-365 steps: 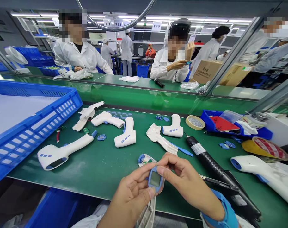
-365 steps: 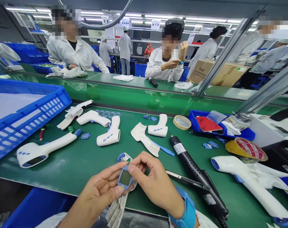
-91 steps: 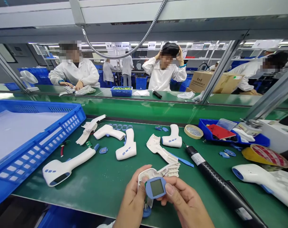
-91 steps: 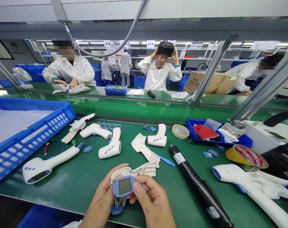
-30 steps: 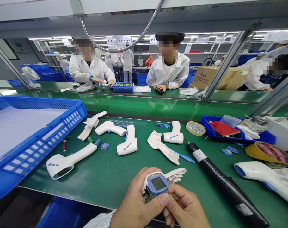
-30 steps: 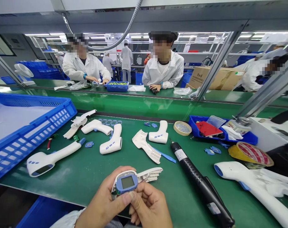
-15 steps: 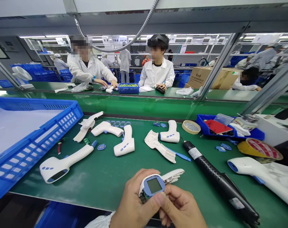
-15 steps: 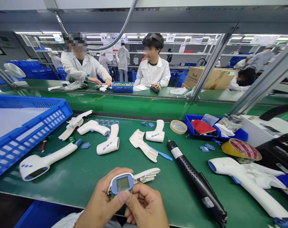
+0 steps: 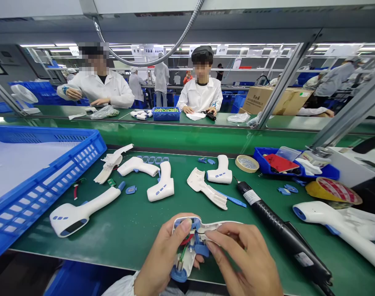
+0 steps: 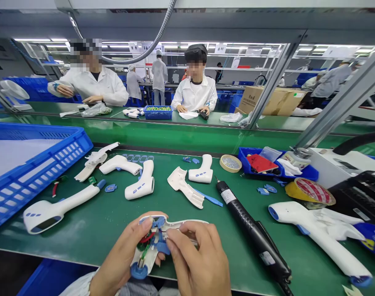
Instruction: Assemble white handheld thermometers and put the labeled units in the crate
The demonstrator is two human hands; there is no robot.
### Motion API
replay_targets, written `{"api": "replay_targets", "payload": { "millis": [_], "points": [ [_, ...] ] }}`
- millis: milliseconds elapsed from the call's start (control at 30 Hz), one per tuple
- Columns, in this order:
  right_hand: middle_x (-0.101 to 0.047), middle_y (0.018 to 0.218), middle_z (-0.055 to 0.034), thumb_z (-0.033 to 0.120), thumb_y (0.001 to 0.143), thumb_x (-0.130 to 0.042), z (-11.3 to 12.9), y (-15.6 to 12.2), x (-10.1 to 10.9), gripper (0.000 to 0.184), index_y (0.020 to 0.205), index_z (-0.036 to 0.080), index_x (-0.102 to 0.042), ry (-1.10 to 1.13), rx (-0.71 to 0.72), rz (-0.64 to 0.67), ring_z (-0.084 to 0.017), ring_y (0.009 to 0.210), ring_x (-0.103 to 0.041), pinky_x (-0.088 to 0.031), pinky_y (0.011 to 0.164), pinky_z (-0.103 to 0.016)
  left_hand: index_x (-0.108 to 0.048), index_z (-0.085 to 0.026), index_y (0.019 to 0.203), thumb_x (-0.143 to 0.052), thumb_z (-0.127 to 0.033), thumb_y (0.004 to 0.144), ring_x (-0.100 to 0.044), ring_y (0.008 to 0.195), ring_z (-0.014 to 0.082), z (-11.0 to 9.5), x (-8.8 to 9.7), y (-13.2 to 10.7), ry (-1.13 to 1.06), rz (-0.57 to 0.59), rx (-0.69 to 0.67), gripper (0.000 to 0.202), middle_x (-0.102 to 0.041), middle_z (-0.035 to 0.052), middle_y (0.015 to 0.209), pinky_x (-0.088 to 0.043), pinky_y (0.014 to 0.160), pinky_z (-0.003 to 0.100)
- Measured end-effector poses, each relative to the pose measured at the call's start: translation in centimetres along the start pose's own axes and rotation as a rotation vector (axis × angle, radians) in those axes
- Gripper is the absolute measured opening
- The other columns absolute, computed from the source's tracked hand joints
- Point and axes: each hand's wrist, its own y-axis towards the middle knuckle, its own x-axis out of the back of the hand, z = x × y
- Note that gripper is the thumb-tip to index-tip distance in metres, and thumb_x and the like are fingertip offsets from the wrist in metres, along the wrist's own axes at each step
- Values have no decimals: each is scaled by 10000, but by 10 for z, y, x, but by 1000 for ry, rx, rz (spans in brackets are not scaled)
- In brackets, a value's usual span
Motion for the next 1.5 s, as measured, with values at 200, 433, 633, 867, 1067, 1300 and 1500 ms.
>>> {"api": "replay_targets", "payload": {
  "millis": [200,433,633,867,1067,1300,1500],
  "points": [
    [-614,831,-68,133,792,-577,4,9,-4,128,865,198,-660,-22,8,66,-188,742,-511,-461,626,-297,-578,-142,1009,-615,-504,735,-591,491,131,4,-2,0,-2,15,18,455,-649,40,664,-493,455,217],
    [-604,741,-68,102,863,-447,1,14,-5,193,829,156,-628,-28,66,121,-182,675,-493,-428,582,-296,-584,-128,977,-591,-537,738,-572,449,120,4,-6,1,30,-11,8,474,-628,27,600,-468,406,194],
    [-605,765,-86,61,863,-352,-7,15,4,294,918,139,-630,-28,229,292,-189,665,-477,-445,552,-309,-582,-127,981,-560,-541,760,-568,455,118,3,-5,3,89,-12,16,470,-627,33,614,-469,412,198],
    [-601,873,-49,187,832,-563,-2,19,15,148,977,193,-591,219,-67,263,-169,811,-536,-489,680,-264,-588,-170,972,-552,-447,798,-543,563,111,4,3,-4,469,68,-334,330,-599,31,771,-482,535,212],
    [-652,850,-3,247,854,-562,1,19,13,153,1001,207,-576,219,-69,328,-153,752,-561,-458,652,-277,-580,-183,956,-527,-339,807,-532,655,133,-1,4,-11,704,138,-579,222,-611,21,774,-434,614,215],
    [-661,754,16,265,846,-578,-3,12,3,82,897,212,-615,300,-118,220,-137,665,-565,-436,593,-264,-606,-183,918,-533,-307,812,-545,640,131,-4,2,-12,728,125,-595,179,-625,23,762,-427,605,209],
    [-678,751,0,330,851,-554,-9,12,-3,154,927,211,-618,191,-102,167,-150,646,-595,-467,569,-260,-594,-174,907,-546,-461,795,-558,560,134,-5,-6,-5,433,75,-202,312,-601,29,729,-459,499,212]
  ]
}}
